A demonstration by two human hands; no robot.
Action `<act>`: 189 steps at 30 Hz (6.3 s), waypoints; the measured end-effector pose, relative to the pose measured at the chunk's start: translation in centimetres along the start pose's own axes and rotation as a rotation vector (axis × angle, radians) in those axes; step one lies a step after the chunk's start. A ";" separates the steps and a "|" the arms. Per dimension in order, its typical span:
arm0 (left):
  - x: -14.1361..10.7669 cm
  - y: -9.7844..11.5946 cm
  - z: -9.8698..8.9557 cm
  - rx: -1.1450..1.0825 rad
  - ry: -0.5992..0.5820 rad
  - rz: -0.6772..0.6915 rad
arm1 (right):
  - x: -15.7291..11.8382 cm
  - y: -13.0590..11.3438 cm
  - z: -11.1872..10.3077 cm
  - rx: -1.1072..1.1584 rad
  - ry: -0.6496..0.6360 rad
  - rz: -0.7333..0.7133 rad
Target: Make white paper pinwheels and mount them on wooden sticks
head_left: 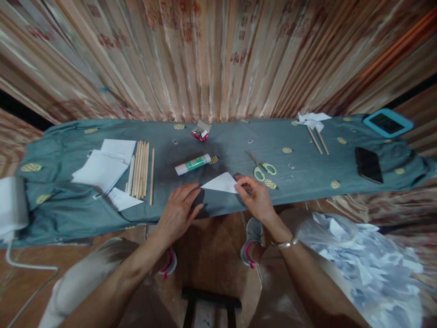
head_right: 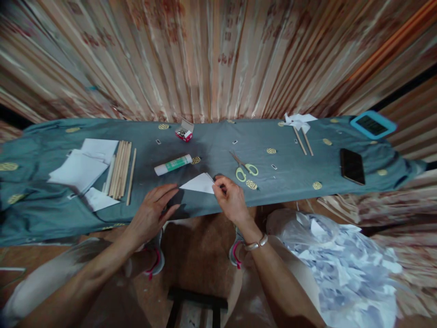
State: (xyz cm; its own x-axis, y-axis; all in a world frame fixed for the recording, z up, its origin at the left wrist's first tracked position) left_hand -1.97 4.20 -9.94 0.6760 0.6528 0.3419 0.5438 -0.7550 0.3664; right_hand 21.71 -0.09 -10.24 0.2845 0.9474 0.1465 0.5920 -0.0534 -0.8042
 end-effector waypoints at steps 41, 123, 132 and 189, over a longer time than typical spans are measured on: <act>1.8 2.3 1.5 0.004 -0.028 0.233 | -2.4 -0.7 -1.4 -0.266 -0.223 -0.379; 3.2 -1.0 2.0 -0.170 -0.079 -0.143 | 1.2 -1.2 1.0 -0.139 -0.057 0.191; 3.6 -0.8 1.7 -0.050 -0.135 -0.112 | 1.4 -1.6 1.0 -0.173 -0.072 0.217; 1.4 1.2 1.4 0.070 -0.038 0.210 | -4.4 -2.2 1.8 -0.720 -0.165 -0.536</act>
State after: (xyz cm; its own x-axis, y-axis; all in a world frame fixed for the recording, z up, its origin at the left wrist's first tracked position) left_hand 0.36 4.09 -10.26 0.7957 0.4788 0.3710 0.4212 -0.8775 0.2292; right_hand 17.77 -3.56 -10.18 -0.2433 0.9323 0.2677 0.9571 0.2756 -0.0900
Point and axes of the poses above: each hand's wrist, its own x-axis towards the middle knuckle, its own z-axis out of the palm, y = z × x, the point moved 2 cm from there along x, towards the middle knuckle, and after that the axes turned 1 degree about -x, right-handed, at the moved point
